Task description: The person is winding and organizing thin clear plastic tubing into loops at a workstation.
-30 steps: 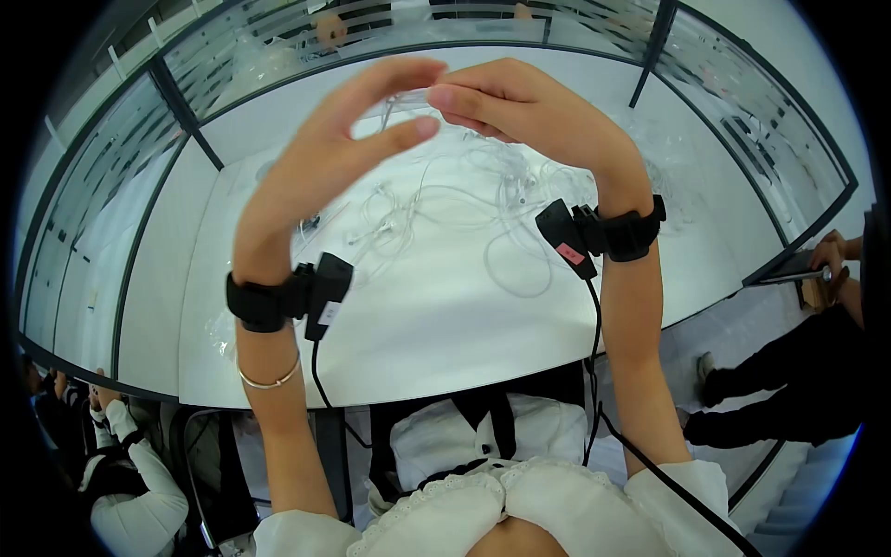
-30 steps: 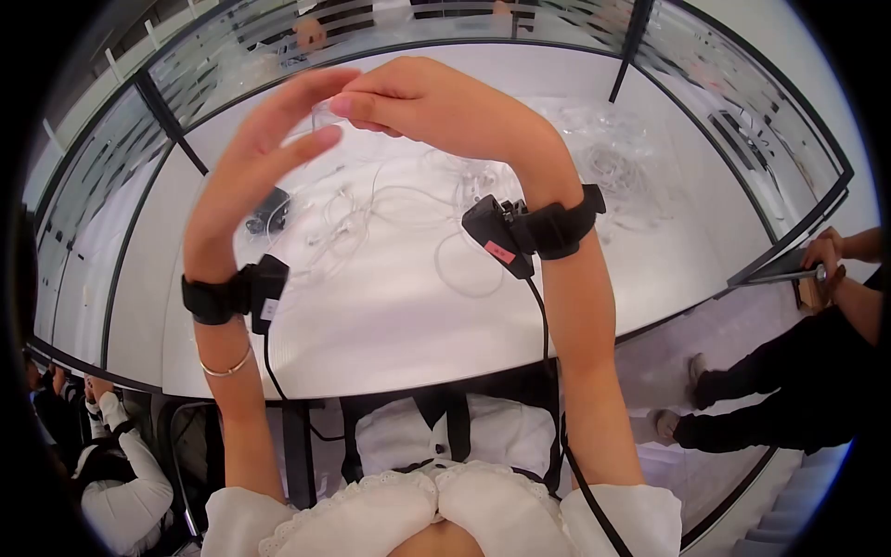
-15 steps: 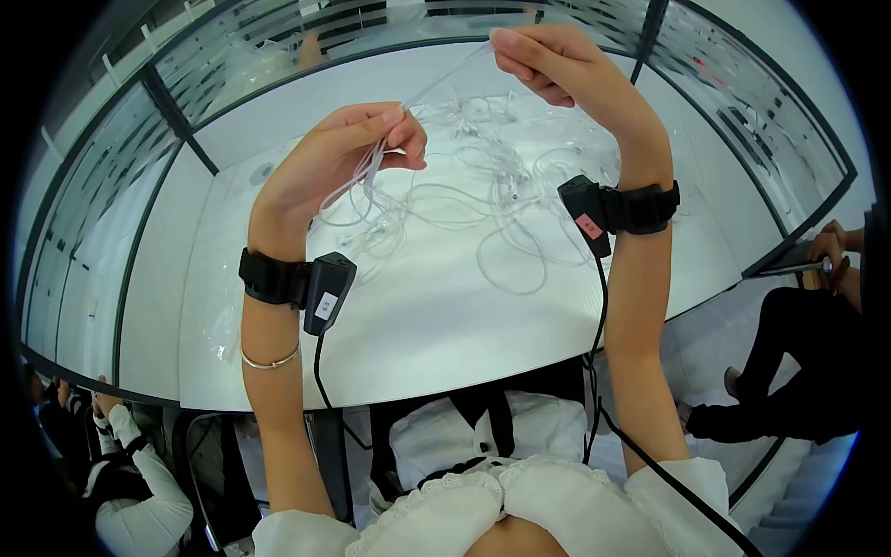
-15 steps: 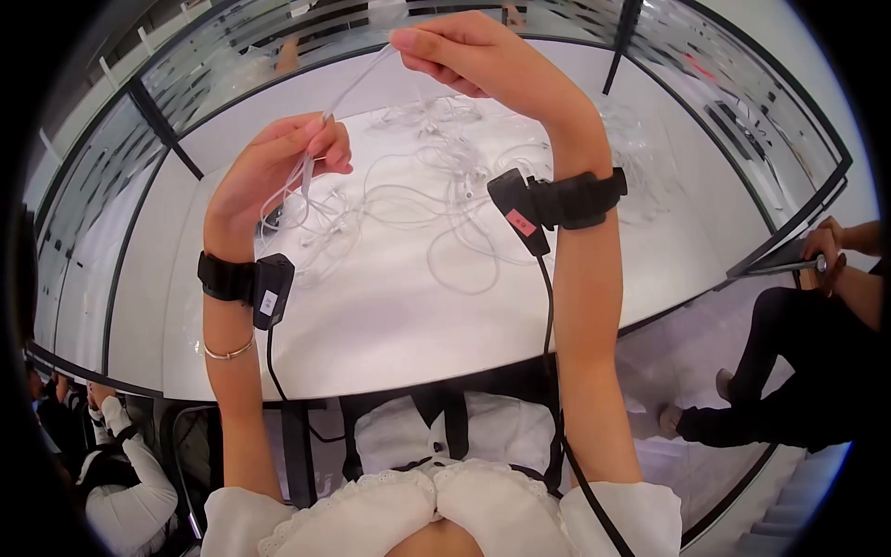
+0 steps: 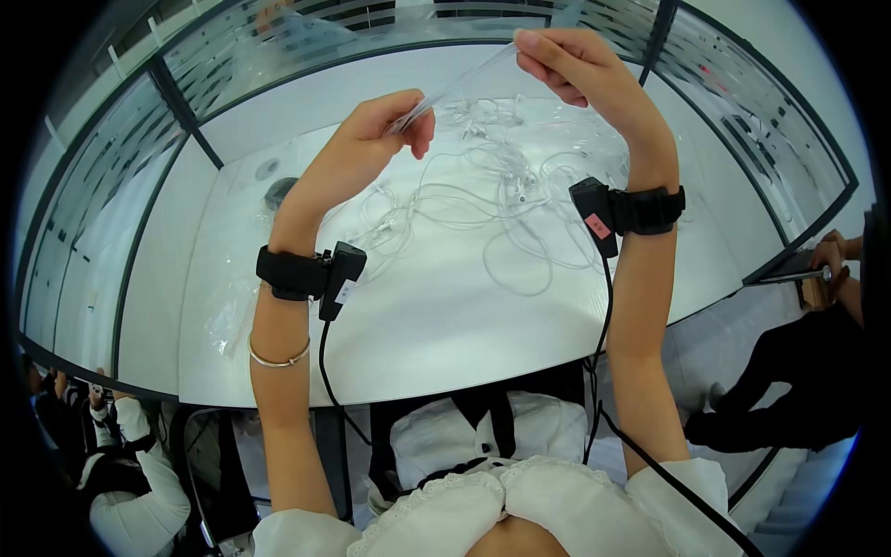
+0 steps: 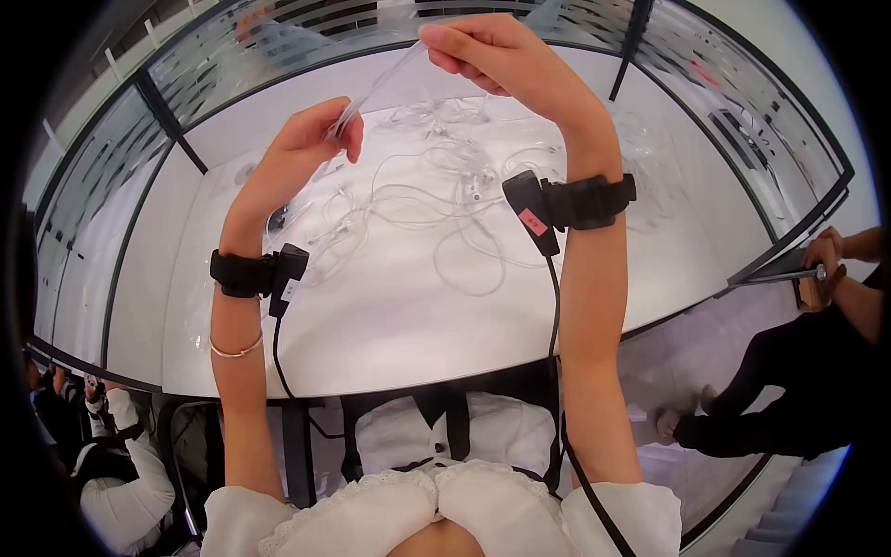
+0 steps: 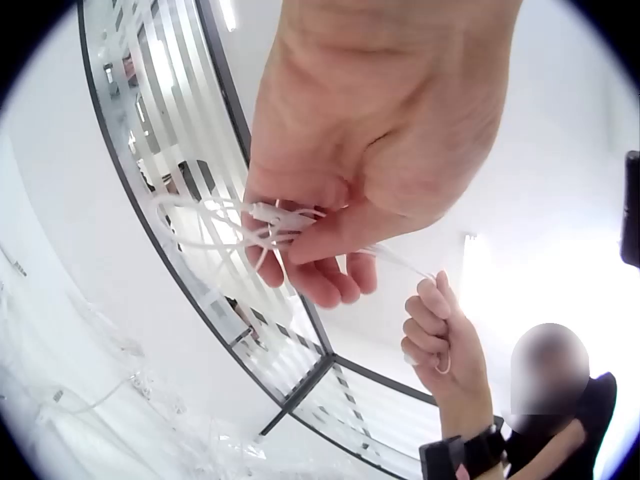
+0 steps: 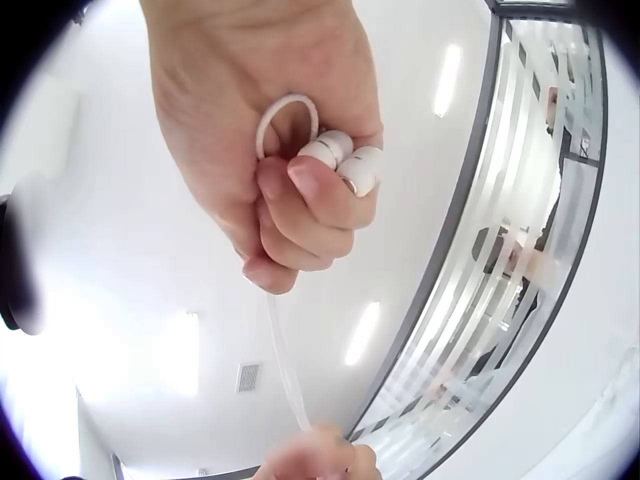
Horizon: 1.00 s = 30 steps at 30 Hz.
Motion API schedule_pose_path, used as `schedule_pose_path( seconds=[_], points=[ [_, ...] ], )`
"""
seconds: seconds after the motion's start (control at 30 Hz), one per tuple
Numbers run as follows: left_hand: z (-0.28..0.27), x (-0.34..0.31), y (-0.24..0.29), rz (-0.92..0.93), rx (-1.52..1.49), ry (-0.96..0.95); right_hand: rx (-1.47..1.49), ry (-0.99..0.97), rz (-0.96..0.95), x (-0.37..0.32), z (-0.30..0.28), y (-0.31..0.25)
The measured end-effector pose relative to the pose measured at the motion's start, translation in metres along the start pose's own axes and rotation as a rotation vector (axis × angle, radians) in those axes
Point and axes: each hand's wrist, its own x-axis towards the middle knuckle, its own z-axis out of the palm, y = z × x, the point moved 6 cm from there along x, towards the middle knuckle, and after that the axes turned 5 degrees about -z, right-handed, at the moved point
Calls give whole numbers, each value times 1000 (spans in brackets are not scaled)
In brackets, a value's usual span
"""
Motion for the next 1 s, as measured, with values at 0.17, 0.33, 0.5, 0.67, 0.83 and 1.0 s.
schedule_pose_path(
  seconds=[0.17, 0.33, 0.5, 0.67, 0.83, 1.0],
  points=[
    [-15, -1, -21, -169, 78, 144, -1, -20, -16, 3, 8, 1],
    [-22, -8, -21, -110, 518, 457, -29, -13, -19, 5, 14, 1],
    [-19, -8, -16, -40, 320, 400, -43, 131, -9, -1, -3, 6],
    [-13, -5, -3, -85, 128, 265, 64, 233, 40, -9, -39, 29],
    [-8, -5, -2, -152, 19, 219, 87, 218, 63, -12, -37, 22],
    [-9, -6, -3, -108, 4, 189, 106, 213, 66, -12, -37, 24]
  ],
)
